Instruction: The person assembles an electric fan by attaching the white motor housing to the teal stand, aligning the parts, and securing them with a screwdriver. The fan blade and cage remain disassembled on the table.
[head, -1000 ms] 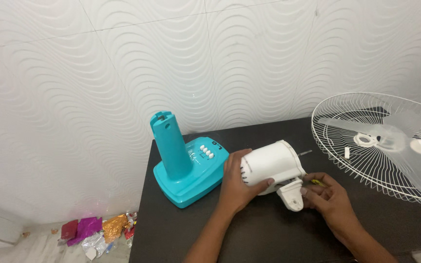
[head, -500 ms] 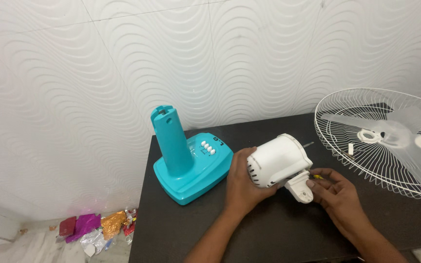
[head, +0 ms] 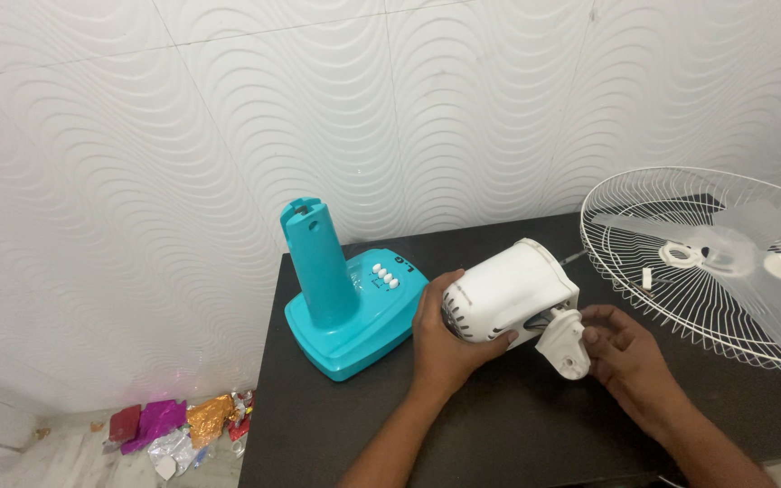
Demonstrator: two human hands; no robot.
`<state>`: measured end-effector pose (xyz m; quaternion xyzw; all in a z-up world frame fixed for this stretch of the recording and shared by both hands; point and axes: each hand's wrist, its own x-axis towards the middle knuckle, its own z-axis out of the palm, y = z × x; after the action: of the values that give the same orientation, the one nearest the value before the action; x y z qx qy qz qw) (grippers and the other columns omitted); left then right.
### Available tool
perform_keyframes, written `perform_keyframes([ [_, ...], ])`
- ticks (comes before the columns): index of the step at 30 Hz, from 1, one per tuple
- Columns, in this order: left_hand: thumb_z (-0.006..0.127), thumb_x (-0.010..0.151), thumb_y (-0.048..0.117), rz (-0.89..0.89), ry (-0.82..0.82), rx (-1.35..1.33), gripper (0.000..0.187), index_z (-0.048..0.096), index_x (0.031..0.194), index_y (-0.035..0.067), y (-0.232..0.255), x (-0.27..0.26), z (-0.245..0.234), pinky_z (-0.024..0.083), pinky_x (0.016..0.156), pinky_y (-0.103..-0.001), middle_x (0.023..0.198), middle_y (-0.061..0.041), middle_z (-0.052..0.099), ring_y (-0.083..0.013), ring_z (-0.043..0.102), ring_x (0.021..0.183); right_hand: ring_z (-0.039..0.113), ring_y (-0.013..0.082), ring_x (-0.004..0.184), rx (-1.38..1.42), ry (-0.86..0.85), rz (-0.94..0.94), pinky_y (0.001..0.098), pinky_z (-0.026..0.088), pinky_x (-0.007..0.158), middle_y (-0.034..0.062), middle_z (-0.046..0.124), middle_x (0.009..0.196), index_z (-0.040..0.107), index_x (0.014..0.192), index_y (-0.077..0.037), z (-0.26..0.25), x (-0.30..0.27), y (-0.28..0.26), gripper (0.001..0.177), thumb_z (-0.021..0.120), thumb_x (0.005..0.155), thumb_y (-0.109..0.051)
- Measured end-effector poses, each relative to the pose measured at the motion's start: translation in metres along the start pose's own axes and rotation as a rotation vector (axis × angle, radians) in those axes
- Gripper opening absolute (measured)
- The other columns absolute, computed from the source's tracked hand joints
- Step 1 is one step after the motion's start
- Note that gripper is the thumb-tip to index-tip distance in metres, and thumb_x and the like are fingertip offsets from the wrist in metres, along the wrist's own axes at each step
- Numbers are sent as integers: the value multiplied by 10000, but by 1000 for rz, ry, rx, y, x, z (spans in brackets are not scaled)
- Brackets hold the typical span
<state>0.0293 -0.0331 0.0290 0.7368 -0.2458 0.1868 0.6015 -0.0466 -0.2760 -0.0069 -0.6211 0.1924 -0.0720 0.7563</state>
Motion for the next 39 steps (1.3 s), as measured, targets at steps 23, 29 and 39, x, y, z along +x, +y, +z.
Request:
perform_keyframes([
  [23, 997, 570, 248, 227, 22, 59, 907, 545, 1340, 90, -5, 2, -10, 573, 1018, -448, 1417, -186, 580, -362, 635, 1282, 732, 266, 1042, -19, -181, 224, 394, 595, 888, 213, 693, 1181, 476, 1380, 44, 46, 1, -37, 697, 717, 822, -297],
  [29, 995, 571, 241, 236, 73, 92, 889, 555, 1328, 91, -4, 2, -11, 561, 1030, -453, 1408, -182, 582, -362, 626, 1284, 663, 175, 884, -59, -272, 200, 346, 571, 740, 133, 677, 1063, 528, 1363, 29, 54, 7, -37, 676, 686, 886, -423],
  [39, 988, 552, 236, 219, 41, 64, 917, 545, 1343, 99, -5, -1, -9, 564, 1034, -455, 1447, -173, 560, -367, 610, 1309, 679, 297, 1173, 78, -229, 122, 410, 575, 945, 230, 632, 1263, 409, 1432, 44, 69, 8, -37, 793, 599, 882, -494],
])
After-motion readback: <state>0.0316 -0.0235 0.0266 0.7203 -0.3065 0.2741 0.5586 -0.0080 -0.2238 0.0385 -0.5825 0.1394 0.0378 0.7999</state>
